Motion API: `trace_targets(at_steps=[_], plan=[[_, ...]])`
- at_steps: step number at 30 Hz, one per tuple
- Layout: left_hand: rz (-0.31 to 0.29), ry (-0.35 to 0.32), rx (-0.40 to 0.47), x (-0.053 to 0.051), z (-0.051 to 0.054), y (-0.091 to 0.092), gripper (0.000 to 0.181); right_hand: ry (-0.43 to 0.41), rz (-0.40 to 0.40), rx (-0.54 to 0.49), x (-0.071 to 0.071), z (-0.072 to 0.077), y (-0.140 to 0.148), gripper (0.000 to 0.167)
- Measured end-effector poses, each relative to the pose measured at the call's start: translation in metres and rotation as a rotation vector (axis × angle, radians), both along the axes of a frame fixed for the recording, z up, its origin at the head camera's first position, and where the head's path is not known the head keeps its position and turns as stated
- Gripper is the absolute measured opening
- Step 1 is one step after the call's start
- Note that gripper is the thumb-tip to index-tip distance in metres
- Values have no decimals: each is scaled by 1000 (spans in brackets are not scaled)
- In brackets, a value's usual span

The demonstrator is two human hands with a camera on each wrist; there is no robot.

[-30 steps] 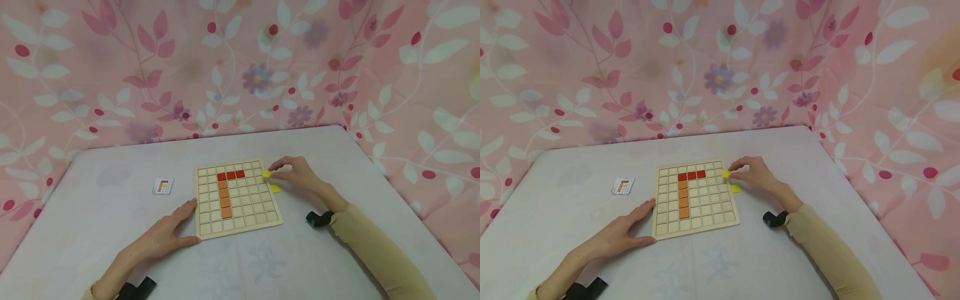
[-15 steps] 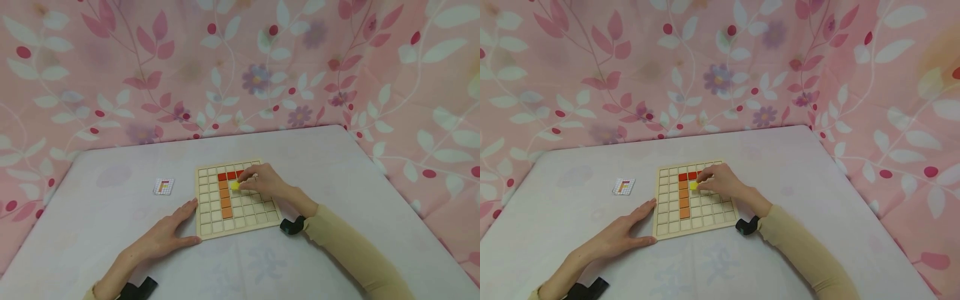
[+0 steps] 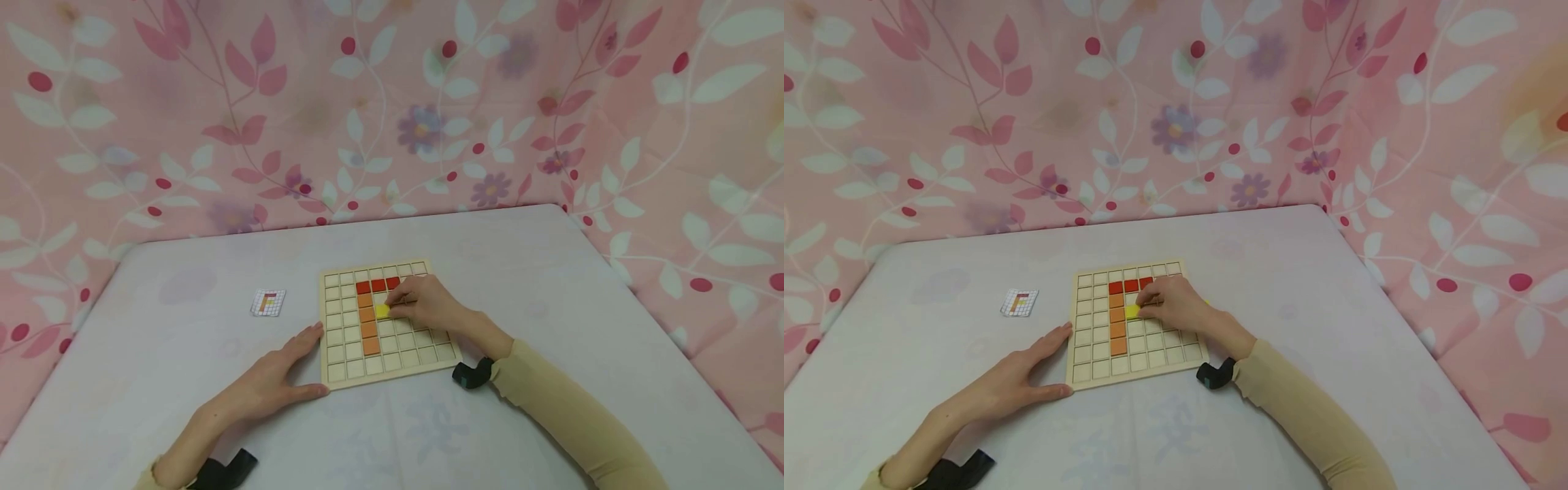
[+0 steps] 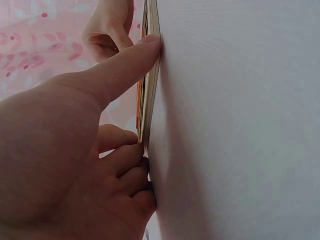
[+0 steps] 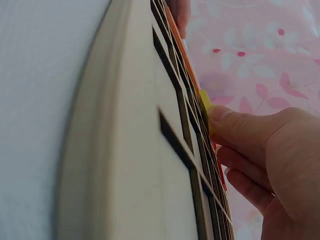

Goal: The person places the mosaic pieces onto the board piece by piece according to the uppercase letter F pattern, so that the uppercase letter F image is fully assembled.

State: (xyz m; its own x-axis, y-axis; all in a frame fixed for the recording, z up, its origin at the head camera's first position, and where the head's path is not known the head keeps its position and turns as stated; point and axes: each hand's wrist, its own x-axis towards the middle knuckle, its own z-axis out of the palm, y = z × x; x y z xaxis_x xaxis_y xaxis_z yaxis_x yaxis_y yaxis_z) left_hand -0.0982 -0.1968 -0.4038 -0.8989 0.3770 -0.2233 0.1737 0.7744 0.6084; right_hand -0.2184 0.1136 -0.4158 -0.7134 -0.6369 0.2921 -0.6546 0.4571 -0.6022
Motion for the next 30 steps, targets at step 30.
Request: trace_targets(at_steps=[30], plan=[[7,22,-13,5,-4,3,104,34,22,-50,1,-10,3,21]])
